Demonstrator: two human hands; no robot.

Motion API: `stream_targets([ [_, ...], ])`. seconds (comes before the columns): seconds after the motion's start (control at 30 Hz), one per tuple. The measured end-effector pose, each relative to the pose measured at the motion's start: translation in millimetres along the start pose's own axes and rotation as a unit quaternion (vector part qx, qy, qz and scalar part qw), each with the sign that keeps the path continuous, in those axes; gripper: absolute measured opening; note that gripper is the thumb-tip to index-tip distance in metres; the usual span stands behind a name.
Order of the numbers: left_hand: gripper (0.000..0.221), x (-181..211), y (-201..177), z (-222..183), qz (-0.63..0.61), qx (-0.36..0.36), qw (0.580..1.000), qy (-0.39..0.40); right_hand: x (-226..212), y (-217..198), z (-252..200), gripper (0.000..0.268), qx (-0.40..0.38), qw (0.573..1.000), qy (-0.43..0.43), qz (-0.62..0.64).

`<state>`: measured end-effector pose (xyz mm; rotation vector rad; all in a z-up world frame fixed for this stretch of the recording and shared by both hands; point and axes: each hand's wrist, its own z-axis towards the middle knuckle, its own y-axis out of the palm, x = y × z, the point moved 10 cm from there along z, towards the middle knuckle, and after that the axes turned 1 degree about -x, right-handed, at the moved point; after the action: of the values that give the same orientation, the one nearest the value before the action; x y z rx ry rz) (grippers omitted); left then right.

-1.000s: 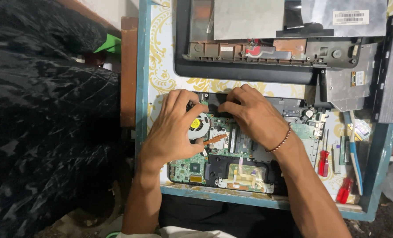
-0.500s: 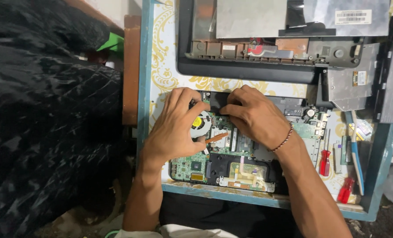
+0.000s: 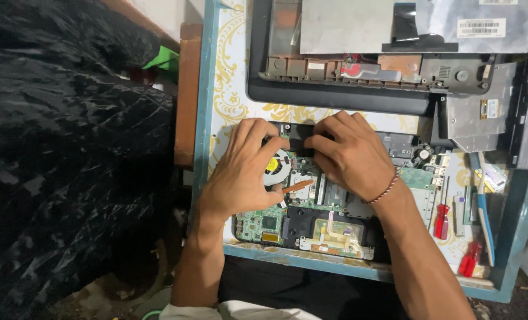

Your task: The person is reassembling a laptop by seating the motherboard into the chassis, connecting ribbon cables, and fitting the upper casing.

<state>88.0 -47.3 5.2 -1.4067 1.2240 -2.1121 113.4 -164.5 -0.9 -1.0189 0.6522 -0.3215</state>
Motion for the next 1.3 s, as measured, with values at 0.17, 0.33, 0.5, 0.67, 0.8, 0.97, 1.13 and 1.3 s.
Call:
stream_targets([
  [0.17,0.059,1.5,-2.7,0.1,0.003,-0.013,1.000,-0.016,8.4,-5.7,-3.7,0.019,0.000,1.000,0.013,-0.025],
  [0.33,0.056,0.1,-1.3,2.0,0.009,-0.022,0.999,-0.030,13.0,-10.4,-3.4,0.018,0.007,0.999,0.039,-0.029],
  [0.5,0.059,-10.4,7.6,-3.2,0.025,-0.028,0.999,-0.036,25.9,-10.9,-7.9,0.016,0.022,0.995,0.049,-0.083],
  [0.67,0.066,2.7,-8.1,-14.2,0.015,-0.003,0.995,-0.095,39.2,-18.7,-15.3,0.016,0.058,0.994,0.056,-0.077],
  [0.8,0.050,20.9,-22.7,-65.2,-0.046,0.107,0.965,-0.234,33.2,-56.8,-29.8,0.024,0.100,0.987,0.103,-0.075],
  [0.97,0.055,50.2,-6.0,-139.1,-0.052,0.205,0.946,-0.245,-9.8,-114.3,-118.1,0.020,0.134,0.945,0.295,-0.051],
  [1.13,0.060,66.5,22.5,-153.5,-0.102,0.191,0.945,-0.246,-37.9,-100.9,-206.0,0.017,0.159,0.902,0.399,-0.037],
  [1.3,0.073,64.8,33.0,-145.4,0.045,0.224,0.932,-0.281,-44.1,-77.6,-247.6,0.036,0.125,0.872,0.468,-0.069],
])
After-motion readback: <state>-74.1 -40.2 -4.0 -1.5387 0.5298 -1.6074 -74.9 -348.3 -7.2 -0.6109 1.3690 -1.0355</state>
